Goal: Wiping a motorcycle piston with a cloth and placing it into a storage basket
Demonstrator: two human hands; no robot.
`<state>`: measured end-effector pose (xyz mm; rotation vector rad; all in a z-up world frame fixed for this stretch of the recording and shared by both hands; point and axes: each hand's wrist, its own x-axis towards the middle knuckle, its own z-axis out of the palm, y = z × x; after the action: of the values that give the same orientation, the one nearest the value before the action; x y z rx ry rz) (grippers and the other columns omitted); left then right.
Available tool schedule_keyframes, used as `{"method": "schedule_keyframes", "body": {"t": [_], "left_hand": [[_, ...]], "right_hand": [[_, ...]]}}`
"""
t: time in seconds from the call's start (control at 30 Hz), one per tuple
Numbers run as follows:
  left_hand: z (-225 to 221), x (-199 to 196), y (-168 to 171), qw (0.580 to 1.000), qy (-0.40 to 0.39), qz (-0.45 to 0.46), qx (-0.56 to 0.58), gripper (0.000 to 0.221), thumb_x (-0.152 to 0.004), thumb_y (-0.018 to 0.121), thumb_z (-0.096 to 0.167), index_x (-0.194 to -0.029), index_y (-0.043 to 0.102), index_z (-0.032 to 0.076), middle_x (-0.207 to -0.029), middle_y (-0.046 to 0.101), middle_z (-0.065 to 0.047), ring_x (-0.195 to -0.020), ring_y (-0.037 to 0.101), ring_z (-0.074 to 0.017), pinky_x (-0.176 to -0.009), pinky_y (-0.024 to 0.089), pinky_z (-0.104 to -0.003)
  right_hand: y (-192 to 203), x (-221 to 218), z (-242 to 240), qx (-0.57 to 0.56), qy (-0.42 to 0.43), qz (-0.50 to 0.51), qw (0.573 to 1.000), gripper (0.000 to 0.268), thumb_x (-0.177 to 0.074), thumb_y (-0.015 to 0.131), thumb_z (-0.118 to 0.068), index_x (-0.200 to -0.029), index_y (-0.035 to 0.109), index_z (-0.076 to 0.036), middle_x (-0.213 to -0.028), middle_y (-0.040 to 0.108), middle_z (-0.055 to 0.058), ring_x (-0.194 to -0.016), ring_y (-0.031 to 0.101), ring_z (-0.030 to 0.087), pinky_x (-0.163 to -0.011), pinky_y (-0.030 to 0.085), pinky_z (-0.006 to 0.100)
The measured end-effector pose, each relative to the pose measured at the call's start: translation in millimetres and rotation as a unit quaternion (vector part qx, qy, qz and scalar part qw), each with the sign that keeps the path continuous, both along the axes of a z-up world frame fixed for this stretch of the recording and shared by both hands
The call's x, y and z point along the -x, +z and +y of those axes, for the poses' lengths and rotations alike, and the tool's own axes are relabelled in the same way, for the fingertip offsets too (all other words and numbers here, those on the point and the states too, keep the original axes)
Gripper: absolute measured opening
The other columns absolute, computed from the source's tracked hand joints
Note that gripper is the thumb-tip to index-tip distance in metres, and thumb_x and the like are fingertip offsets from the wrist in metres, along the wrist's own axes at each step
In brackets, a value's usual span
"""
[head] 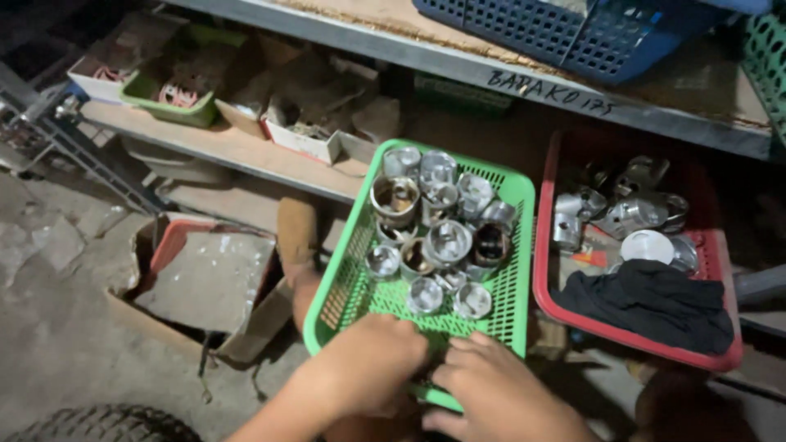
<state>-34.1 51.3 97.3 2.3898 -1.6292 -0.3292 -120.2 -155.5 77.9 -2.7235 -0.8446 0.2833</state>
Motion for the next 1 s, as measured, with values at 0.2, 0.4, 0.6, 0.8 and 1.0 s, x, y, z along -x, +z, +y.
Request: {"method": "schedule_keyframes", "body": {"t": [0.2,0.4,0.6,0.8,1.0], "left_hand": [[-10,1,10,0.999,0.015,0.026,-0.023,0.022,-0.058,0.085,0.015,-0.077,0.074,0.008,-0.078,0.072,-0.017,-0.066,0.069,-0.0427,-0.063,0.056,-0.049],[-7,-4,22,0.996,0.019,0.082,-0.002,0.022,-0.058,0.082,0.016,-0.078,0.075,0.009,-0.079,0.072,-0.016,-0.07,0.068,-0.0422,-0.067,0.056,-0.048],[-16,-11,32,0.997,-0.004,0.068,0.047,0.029,-0.055,0.086,0.023,-0.078,0.075,0.008,-0.076,0.072,-0.016,-0.065,0.066,-0.0434,-0.061,0.054,-0.048],[-37,-28,6,0.998,0.0,0.047,0.043,0.025,-0.061,0.084,0.021,-0.081,0.076,0.008,-0.078,0.073,-0.019,-0.067,0.068,-0.0439,-0.062,0.056,-0.05],[-47,-46,9,0.997,0.033,0.074,0.011,0.033,-0.061,0.089,0.024,-0.085,0.077,0.005,-0.083,0.074,-0.023,-0.086,0.074,-0.0488,-0.078,0.062,-0.058]], "right_hand": [[5,-10,-1,-0.032,-0.007,-0.027,0.999,0.017,-0.067,0.079,-0.028,-0.077,0.075,-0.015,-0.087,0.074,0.011,-0.09,0.063,0.036,-0.087,0.047,0.043],[6,-14,-1,-0.045,0.004,-0.056,0.997,0.015,-0.067,0.077,-0.029,-0.062,0.07,-0.017,-0.07,0.071,0.004,-0.078,0.062,0.028,-0.081,0.046,0.037],[19,-17,-9,-0.072,-0.024,-0.076,0.994,0.016,-0.065,0.074,-0.028,-0.057,0.068,-0.015,-0.065,0.072,0.004,-0.076,0.064,0.031,-0.075,0.05,0.04],[-11,-30,-35,-0.038,-0.081,-0.063,0.994,0.019,-0.063,0.077,-0.033,-0.057,0.069,-0.017,-0.071,0.066,0.008,-0.073,0.061,0.032,-0.07,0.051,0.043],[12,-58,-34,-0.118,-0.093,-0.055,0.987,0.021,-0.061,0.088,-0.034,-0.066,0.077,-0.016,-0.061,0.071,0.012,-0.073,0.073,0.032,-0.078,0.058,0.043]]}}
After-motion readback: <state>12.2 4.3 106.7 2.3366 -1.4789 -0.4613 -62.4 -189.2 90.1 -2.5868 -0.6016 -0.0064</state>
